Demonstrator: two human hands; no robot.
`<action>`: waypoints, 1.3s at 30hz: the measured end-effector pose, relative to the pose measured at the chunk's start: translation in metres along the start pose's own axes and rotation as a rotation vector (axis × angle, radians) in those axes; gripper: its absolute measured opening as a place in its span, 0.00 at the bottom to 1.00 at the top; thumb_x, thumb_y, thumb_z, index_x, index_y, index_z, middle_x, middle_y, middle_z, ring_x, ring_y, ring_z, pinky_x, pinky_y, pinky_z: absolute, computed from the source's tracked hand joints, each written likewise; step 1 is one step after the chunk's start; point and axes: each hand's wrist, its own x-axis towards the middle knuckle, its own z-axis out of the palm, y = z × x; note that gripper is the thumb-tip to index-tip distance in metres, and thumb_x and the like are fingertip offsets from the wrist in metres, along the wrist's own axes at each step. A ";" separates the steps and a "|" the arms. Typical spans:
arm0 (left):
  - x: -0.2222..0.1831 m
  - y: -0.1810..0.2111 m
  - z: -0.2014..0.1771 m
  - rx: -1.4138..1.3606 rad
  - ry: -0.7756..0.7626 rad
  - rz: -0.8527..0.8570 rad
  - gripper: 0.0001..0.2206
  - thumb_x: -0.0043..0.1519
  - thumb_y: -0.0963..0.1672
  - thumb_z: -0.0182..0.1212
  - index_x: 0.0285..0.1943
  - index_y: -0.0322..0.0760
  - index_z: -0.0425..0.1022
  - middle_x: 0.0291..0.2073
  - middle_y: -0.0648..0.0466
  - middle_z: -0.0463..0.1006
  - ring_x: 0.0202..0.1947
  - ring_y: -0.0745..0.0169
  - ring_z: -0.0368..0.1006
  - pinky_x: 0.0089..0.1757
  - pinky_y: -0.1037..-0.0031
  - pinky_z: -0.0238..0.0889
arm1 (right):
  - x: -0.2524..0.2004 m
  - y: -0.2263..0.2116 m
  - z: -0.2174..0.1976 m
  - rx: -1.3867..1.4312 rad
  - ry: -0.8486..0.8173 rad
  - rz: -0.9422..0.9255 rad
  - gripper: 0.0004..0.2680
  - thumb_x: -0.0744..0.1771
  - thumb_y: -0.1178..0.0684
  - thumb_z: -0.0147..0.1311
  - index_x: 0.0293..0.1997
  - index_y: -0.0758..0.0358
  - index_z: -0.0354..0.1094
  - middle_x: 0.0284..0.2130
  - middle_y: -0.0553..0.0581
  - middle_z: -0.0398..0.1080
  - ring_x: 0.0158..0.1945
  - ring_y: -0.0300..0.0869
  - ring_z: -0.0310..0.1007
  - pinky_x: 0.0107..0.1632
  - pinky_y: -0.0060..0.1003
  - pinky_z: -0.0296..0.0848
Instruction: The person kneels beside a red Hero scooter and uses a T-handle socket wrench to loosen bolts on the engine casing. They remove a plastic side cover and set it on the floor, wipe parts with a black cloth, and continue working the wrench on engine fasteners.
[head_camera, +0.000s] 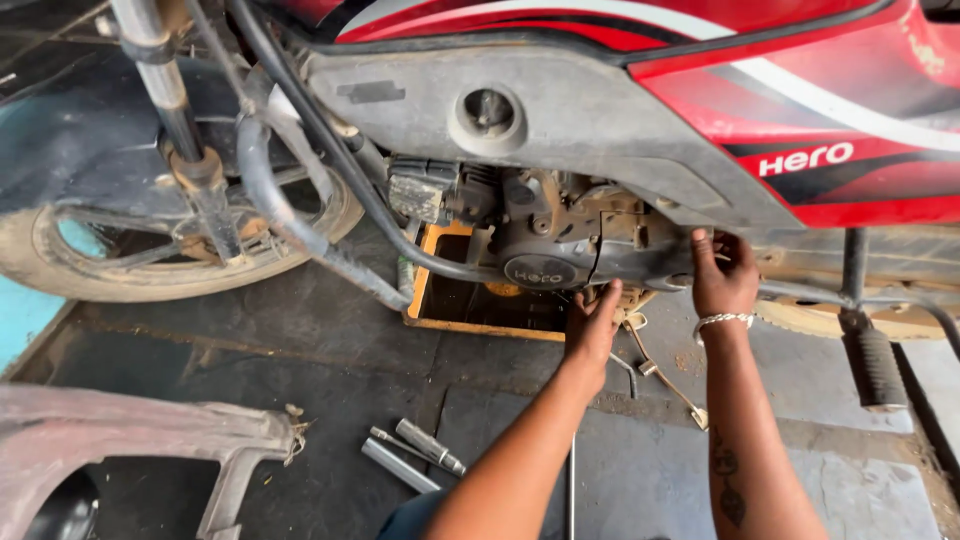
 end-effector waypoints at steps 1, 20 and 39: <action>0.008 -0.002 0.005 -0.137 0.021 0.015 0.50 0.56 0.59 0.65 0.79 0.34 0.39 0.63 0.49 0.71 0.63 0.60 0.67 0.59 0.68 0.60 | 0.002 0.003 0.000 -0.125 0.053 -0.111 0.17 0.69 0.42 0.62 0.50 0.70 0.72 0.37 0.52 0.73 0.37 0.37 0.71 0.40 0.34 0.72; 0.085 -0.031 0.056 -0.764 0.272 -0.041 0.40 0.47 0.62 0.71 0.59 0.37 0.64 0.48 0.58 0.67 0.47 0.69 0.63 0.49 0.70 0.62 | -0.002 -0.018 -0.021 -0.142 -0.059 0.016 0.17 0.65 0.45 0.67 0.55 0.67 0.75 0.37 0.61 0.80 0.33 0.40 0.74 0.34 0.33 0.71; 0.066 -0.011 0.067 -0.900 0.312 -0.004 0.45 0.39 0.61 0.78 0.60 0.39 0.60 0.46 0.56 0.66 0.39 0.69 0.60 0.39 0.76 0.58 | -0.002 -0.042 -0.020 -0.568 0.005 -0.229 0.18 0.69 0.38 0.60 0.50 0.65 0.78 0.33 0.67 0.78 0.36 0.50 0.82 0.40 0.42 0.76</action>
